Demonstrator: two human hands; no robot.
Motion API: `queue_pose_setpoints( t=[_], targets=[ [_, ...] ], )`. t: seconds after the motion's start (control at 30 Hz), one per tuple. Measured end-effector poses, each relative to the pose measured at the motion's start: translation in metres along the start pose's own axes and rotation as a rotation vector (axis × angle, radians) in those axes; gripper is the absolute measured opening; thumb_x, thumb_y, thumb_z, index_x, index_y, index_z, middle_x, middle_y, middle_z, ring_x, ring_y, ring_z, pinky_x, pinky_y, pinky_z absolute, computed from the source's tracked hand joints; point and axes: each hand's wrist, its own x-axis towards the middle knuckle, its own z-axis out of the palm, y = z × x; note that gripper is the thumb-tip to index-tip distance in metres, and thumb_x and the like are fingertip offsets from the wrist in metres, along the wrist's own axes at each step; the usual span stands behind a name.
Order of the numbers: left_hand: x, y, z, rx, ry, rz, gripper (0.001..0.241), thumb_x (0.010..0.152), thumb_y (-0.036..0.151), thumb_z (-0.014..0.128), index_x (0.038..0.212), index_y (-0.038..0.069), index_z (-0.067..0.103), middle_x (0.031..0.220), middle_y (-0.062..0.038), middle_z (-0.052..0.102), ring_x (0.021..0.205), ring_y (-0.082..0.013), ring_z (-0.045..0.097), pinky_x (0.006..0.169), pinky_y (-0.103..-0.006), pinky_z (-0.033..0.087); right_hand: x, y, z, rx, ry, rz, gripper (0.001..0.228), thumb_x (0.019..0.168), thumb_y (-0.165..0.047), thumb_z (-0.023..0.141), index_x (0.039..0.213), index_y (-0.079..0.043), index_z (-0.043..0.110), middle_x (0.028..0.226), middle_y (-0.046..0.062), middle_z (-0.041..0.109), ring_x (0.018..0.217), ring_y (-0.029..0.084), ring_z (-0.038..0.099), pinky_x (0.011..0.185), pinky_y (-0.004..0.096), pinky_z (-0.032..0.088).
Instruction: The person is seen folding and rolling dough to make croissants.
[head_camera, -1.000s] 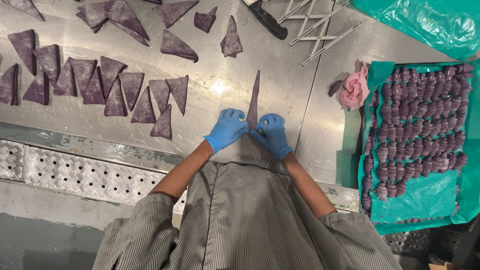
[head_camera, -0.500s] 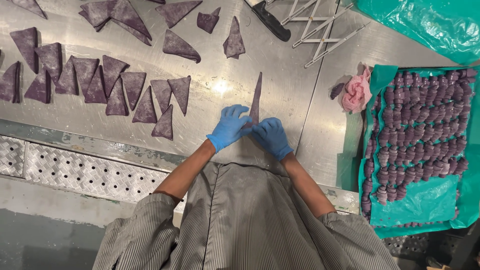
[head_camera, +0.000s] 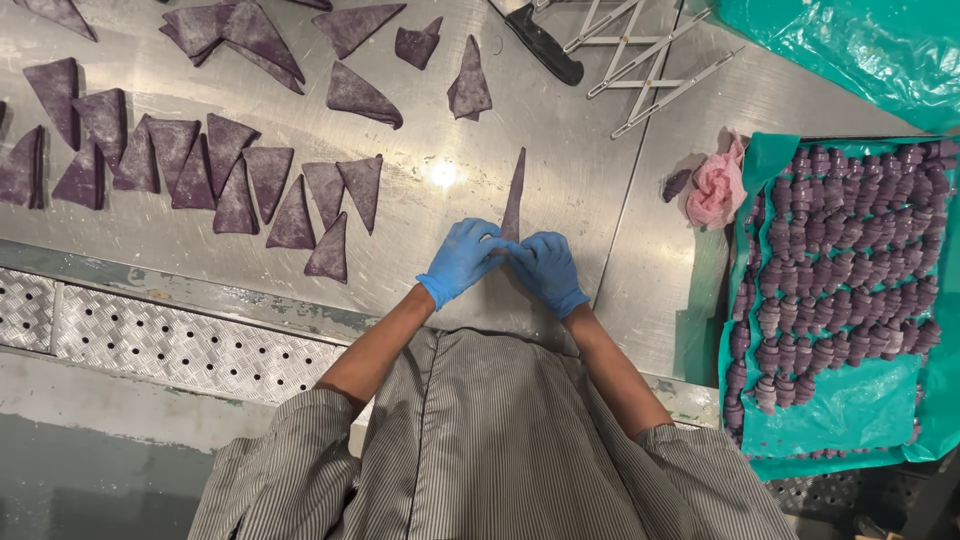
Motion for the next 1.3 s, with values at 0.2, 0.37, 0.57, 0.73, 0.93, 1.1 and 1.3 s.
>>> queue_pose_setpoints(
  t=[0.2, 0.37, 0.57, 0.73, 0.93, 1.1, 1.3],
  targets=[
    [0.005, -0.005, 0.008, 0.040, 0.003, -0.018, 0.017, 0.089, 0.026, 0.077, 0.103, 0.019, 0.070, 0.121, -0.005, 0.063, 0.114, -0.0290, 0.058, 0.098, -0.0431, 0.048, 0.004, 0.001, -0.001, 0.062, -0.013, 0.024, 0.048, 0.090, -0.027, 0.078, 0.130, -0.014, 0.055, 0.107, 0.006, 0.053, 0.105, 0.027, 0.055, 0.094, 0.043, 0.045],
    [0.008, -0.008, 0.008, 0.007, -0.017, -0.017, 0.025, 0.088, 0.024, 0.077, 0.111, 0.017, 0.071, 0.121, -0.006, 0.062, 0.113, -0.0298, 0.057, 0.098, -0.0440, 0.048, 0.005, 0.005, -0.001, 0.063, -0.027, 0.043, 0.047, 0.092, -0.025, 0.077, 0.131, -0.014, 0.055, 0.108, 0.006, 0.054, 0.105, 0.027, 0.055, 0.095, 0.043, 0.044],
    [0.016, -0.010, 0.007, 0.029, -0.007, -0.013, 0.029, 0.086, 0.024, 0.078, 0.113, 0.016, 0.070, 0.122, -0.007, 0.061, 0.114, -0.0300, 0.057, 0.099, -0.0444, 0.047, 0.008, 0.012, 0.004, 0.101, -0.040, 0.074, 0.045, 0.092, -0.025, 0.076, 0.130, -0.015, 0.055, 0.107, 0.006, 0.055, 0.104, 0.027, 0.056, 0.094, 0.043, 0.044],
    [0.019, -0.016, 0.010, 0.047, -0.016, 0.000, 0.026, 0.087, 0.024, 0.077, 0.112, 0.018, 0.070, 0.125, -0.006, 0.061, 0.114, -0.0297, 0.057, 0.100, -0.0432, 0.048, 0.017, 0.016, -0.003, 0.120, -0.047, 0.097, 0.041, 0.092, -0.025, 0.076, 0.127, -0.017, 0.058, 0.107, 0.006, 0.056, 0.101, 0.026, 0.057, 0.093, 0.042, 0.044],
    [0.026, -0.018, 0.010, 0.023, -0.037, -0.035, 0.029, 0.092, 0.027, 0.076, 0.118, 0.015, 0.068, 0.124, -0.007, 0.061, 0.113, -0.0304, 0.057, 0.098, -0.0435, 0.048, 0.030, 0.020, -0.012, 0.166, -0.086, 0.113, 0.040, 0.090, -0.026, 0.077, 0.125, -0.016, 0.060, 0.106, 0.005, 0.058, 0.100, 0.026, 0.058, 0.092, 0.043, 0.044],
    [0.033, -0.016, 0.005, 0.033, -0.064, -0.023, 0.040, 0.087, 0.030, 0.077, 0.122, 0.013, 0.066, 0.123, -0.008, 0.059, 0.113, -0.0309, 0.056, 0.098, -0.0440, 0.048, 0.035, 0.029, -0.008, 0.150, -0.084, 0.086, 0.035, 0.089, -0.026, 0.077, 0.119, -0.015, 0.062, 0.104, 0.006, 0.060, 0.100, 0.027, 0.060, 0.092, 0.044, 0.045],
    [0.048, -0.005, -0.004, 0.072, -0.078, -0.036, 0.040, 0.089, 0.030, 0.077, 0.123, 0.013, 0.065, 0.124, -0.007, 0.058, 0.113, -0.0290, 0.056, 0.097, -0.0440, 0.047, 0.033, 0.035, -0.001, 0.167, -0.083, 0.128, 0.029, 0.088, -0.027, 0.077, 0.111, -0.013, 0.065, 0.103, 0.006, 0.063, 0.100, 0.027, 0.060, 0.092, 0.044, 0.045]
  ],
)
